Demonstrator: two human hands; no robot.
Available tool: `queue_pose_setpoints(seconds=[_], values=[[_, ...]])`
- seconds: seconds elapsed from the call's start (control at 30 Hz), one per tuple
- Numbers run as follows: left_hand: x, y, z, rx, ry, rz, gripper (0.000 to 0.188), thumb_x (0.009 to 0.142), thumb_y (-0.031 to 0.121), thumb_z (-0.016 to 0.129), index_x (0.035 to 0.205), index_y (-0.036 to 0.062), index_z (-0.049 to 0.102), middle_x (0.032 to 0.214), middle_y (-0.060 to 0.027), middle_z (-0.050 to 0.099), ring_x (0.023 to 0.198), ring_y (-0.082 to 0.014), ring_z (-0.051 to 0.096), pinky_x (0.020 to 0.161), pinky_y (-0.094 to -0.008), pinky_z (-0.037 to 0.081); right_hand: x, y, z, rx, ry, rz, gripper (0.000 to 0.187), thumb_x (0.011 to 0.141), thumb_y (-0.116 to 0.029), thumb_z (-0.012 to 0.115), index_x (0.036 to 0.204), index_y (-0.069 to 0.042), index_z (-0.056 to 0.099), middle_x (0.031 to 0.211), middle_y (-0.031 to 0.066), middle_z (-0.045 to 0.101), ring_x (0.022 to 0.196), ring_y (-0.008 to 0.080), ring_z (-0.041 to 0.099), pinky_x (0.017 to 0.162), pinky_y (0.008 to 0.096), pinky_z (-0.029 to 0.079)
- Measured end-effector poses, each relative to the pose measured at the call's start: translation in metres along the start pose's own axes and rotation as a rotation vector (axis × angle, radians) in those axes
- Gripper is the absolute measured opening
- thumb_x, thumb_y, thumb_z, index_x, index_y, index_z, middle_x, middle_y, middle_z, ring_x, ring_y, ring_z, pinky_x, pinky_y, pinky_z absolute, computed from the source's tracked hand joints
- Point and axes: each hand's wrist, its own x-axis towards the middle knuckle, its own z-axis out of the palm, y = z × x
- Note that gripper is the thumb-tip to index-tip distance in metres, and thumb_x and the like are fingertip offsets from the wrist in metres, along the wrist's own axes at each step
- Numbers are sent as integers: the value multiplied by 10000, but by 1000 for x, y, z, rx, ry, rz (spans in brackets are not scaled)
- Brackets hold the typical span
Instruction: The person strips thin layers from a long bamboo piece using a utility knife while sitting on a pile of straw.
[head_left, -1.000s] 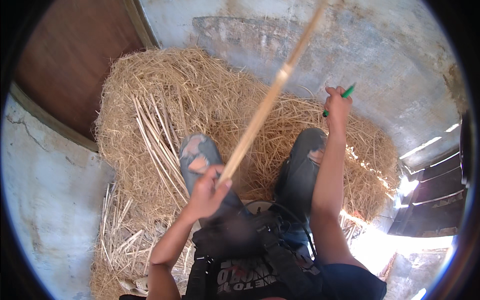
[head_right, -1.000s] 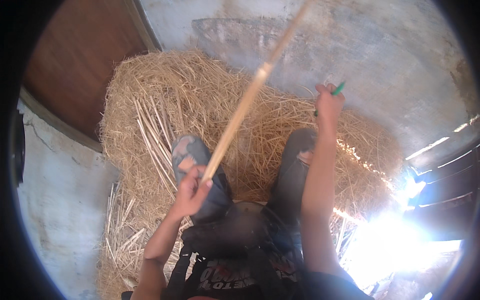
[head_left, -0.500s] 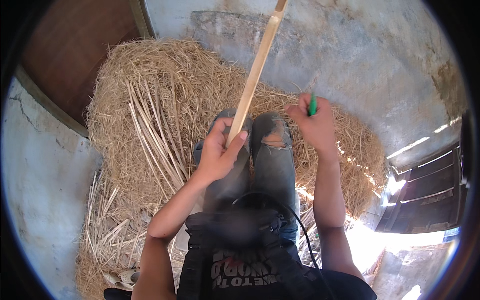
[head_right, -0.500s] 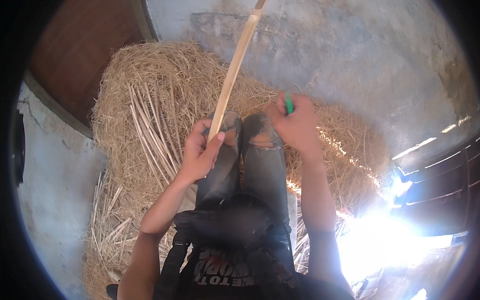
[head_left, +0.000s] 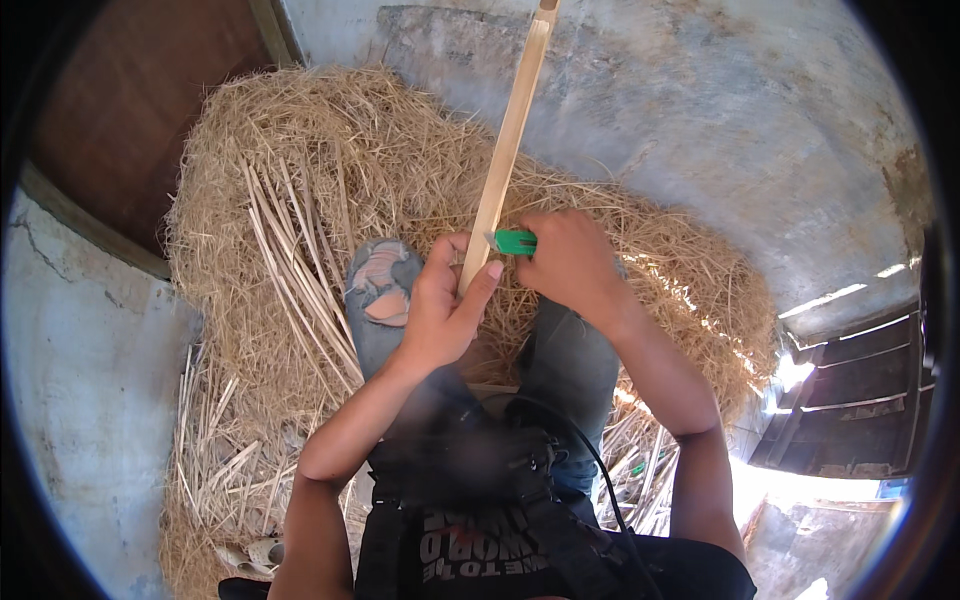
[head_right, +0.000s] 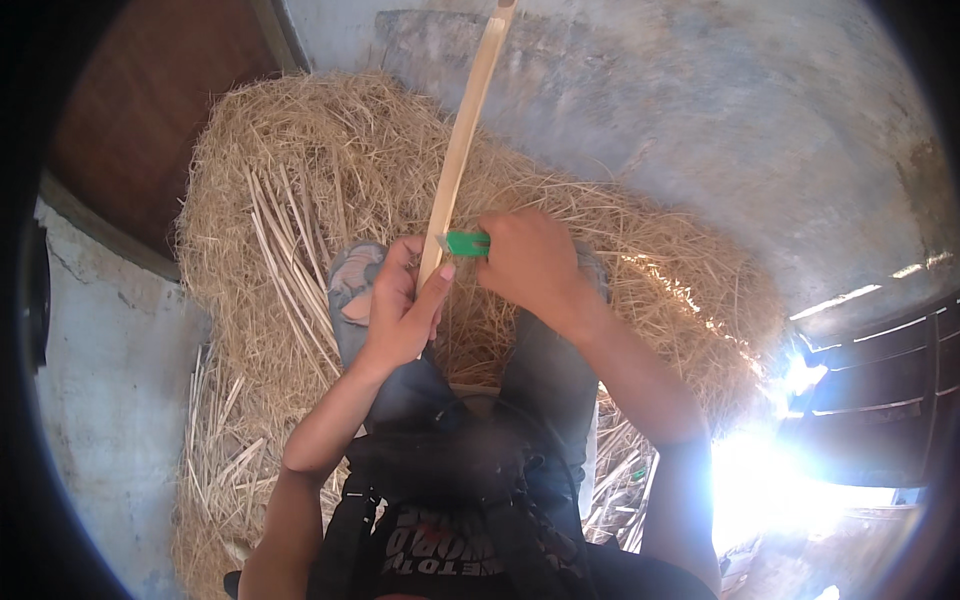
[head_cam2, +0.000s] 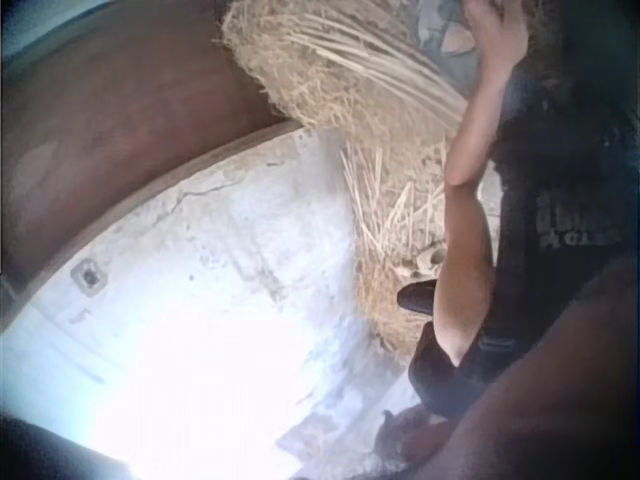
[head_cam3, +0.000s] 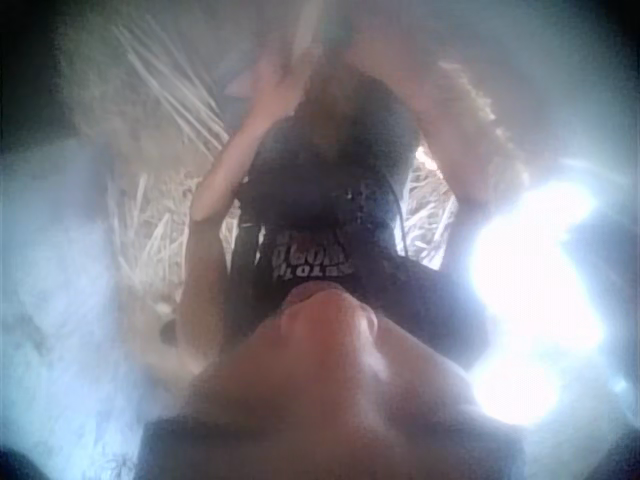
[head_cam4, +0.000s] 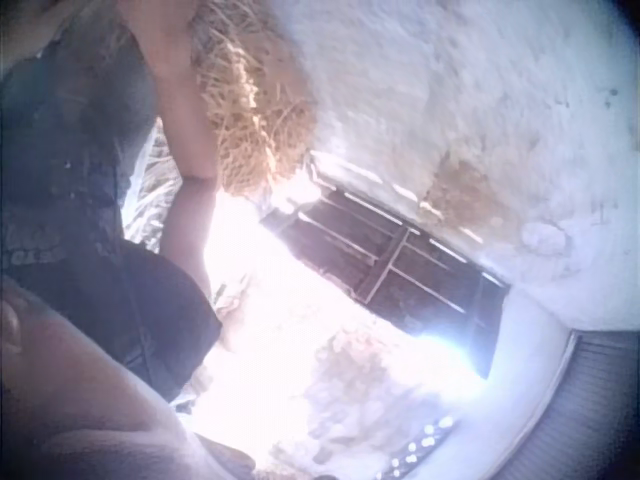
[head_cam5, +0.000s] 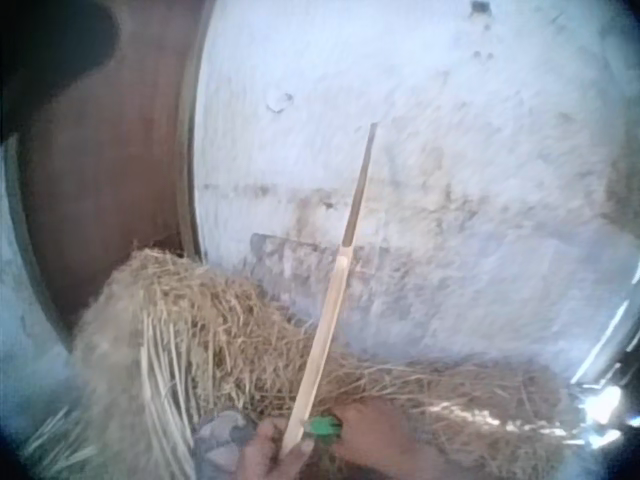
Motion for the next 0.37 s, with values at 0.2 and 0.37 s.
queue_pose_setpoints(seconds=[0.2,0.37], values=[[25,2,-9,78,23,-28,283,1046,192,630,1210,7,493,637,40,550,524,-18,463,474,-229,322,61,26,-4,-152,180,-42,174,698,-119,724,861,-57,716,730,165,687,779,385,706,687,504,562],[55,-5,-12,154,9,-19,294,1056,193,611,1238,23,456,609,45,511,428,-35,438,387,-214,332,124,53,-14,-159,61,143,205,725,-142,749,921,-80,749,764,175,714,834,365,729,762,466,572]])
